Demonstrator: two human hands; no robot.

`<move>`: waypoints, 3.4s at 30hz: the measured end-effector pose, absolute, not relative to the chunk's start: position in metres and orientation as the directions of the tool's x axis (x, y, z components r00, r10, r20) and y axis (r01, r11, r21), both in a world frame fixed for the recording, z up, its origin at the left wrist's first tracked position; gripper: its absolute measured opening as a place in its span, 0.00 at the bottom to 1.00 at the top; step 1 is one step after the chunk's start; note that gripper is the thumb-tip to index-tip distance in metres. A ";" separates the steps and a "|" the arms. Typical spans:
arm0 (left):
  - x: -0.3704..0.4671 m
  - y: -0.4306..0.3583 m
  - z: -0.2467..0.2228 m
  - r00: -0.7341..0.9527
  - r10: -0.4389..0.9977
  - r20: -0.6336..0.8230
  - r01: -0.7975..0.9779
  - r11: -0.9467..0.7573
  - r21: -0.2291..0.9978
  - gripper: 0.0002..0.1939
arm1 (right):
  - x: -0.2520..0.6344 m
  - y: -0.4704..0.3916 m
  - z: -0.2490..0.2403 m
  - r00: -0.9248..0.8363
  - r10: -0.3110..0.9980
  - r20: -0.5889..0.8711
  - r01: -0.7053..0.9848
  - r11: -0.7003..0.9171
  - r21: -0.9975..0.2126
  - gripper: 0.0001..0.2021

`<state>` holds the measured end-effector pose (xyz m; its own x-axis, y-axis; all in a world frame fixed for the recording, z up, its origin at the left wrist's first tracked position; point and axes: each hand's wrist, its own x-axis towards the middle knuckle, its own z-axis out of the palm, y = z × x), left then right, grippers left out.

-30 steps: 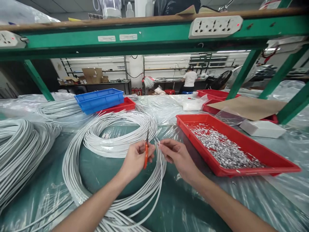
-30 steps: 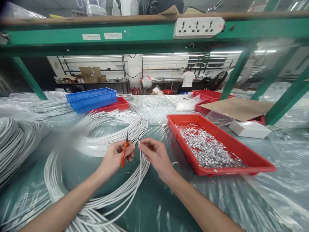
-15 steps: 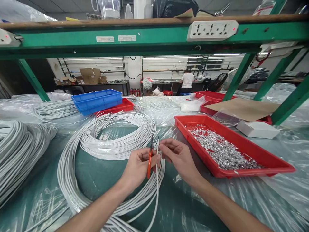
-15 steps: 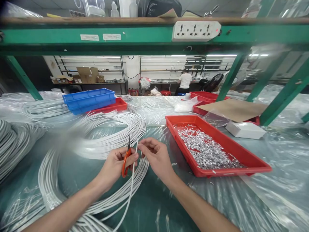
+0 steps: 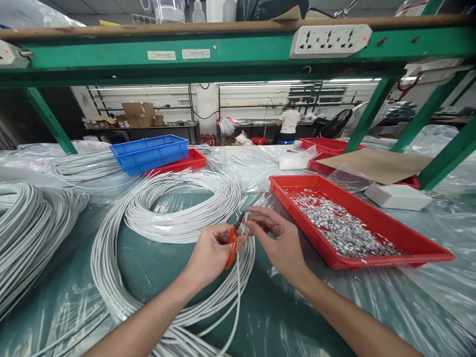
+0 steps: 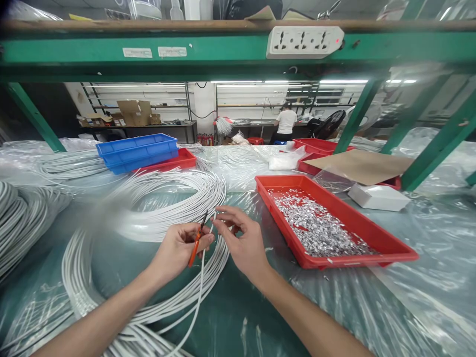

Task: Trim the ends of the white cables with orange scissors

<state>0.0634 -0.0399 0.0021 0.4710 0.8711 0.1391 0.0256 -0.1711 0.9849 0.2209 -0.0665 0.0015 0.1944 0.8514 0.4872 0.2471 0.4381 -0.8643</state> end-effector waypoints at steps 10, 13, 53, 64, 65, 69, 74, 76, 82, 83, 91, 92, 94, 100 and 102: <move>0.064 -0.040 -0.001 0.516 0.847 0.130 -0.042 -0.126 0.991 0.14 | 0.223 -0.064 0.006 0.171 0.926 0.336 -0.021 0.344 -0.939 0.15; 0.065 -0.039 -0.002 0.528 0.844 0.098 -0.032 -0.096 0.995 0.15 | 0.225 -0.063 0.005 0.154 0.935 0.319 -0.034 0.327 -0.944 0.15; 0.056 -0.035 0.010 0.552 0.823 0.132 0.103 -0.224 0.969 0.16 | 0.226 -0.061 0.005 -0.023 0.977 0.213 -0.112 0.209 -0.971 0.14; 0.040 -0.026 0.020 0.597 0.794 0.115 0.363 -0.395 0.844 0.21 | 0.227 -0.059 0.002 0.009 0.941 0.339 0.033 0.338 -0.940 0.15; 0.041 -0.026 0.019 0.599 0.792 0.118 0.367 -0.403 0.838 0.22 | 0.227 -0.059 0.001 -0.001 0.938 0.346 0.043 0.346 -0.937 0.16; 0.043 -0.027 0.017 0.555 0.818 0.153 0.322 -0.380 0.867 0.21 | 0.227 -0.060 -0.002 -0.042 0.932 0.360 0.074 0.362 -0.929 0.16; 0.044 -0.025 0.017 0.449 0.858 0.250 0.125 -0.338 0.933 0.14 | 0.224 -0.062 -0.003 -0.137 0.945 0.297 0.037 0.305 -0.952 0.17; 0.044 -0.025 0.016 0.457 0.846 0.274 0.067 -0.341 0.938 0.13 | 0.222 -0.063 -0.003 -0.175 0.949 0.263 -0.010 0.265 -0.964 0.18; 0.044 -0.029 0.018 0.505 0.817 0.278 0.042 -0.346 0.937 0.09 | 0.220 -0.064 -0.003 -0.268 0.949 0.163 -0.132 0.131 -0.983 0.17; 0.044 -0.029 0.018 0.514 0.813 0.274 0.041 -0.342 0.939 0.09 | 0.220 -0.064 -0.003 -0.272 0.950 0.155 -0.137 0.122 -0.983 0.17; 0.044 -0.027 0.016 0.496 0.828 0.263 0.067 -0.339 0.939 0.10 | 0.222 -0.064 -0.001 -0.212 0.951 0.226 0.049 0.241 -0.969 0.19; 0.044 -0.027 0.016 0.491 0.833 0.256 0.080 -0.336 0.938 0.10 | 0.222 -0.064 -0.001 -0.210 0.949 0.234 0.074 0.254 -0.964 0.19; 0.045 -0.026 0.016 0.488 0.839 0.240 0.094 -0.323 0.942 0.11 | 0.223 -0.064 -0.001 -0.206 0.948 0.241 0.104 0.266 -0.958 0.19; 0.044 -0.027 0.018 0.538 0.808 0.238 0.070 -0.324 0.943 0.10 | 0.225 -0.067 0.005 -0.248 0.943 0.223 0.116 0.257 -0.959 0.18; 0.044 -0.028 0.018 0.547 0.802 0.239 0.090 -0.341 0.936 0.11 | 0.225 -0.069 0.007 -0.273 0.939 0.211 0.118 0.251 -0.961 0.18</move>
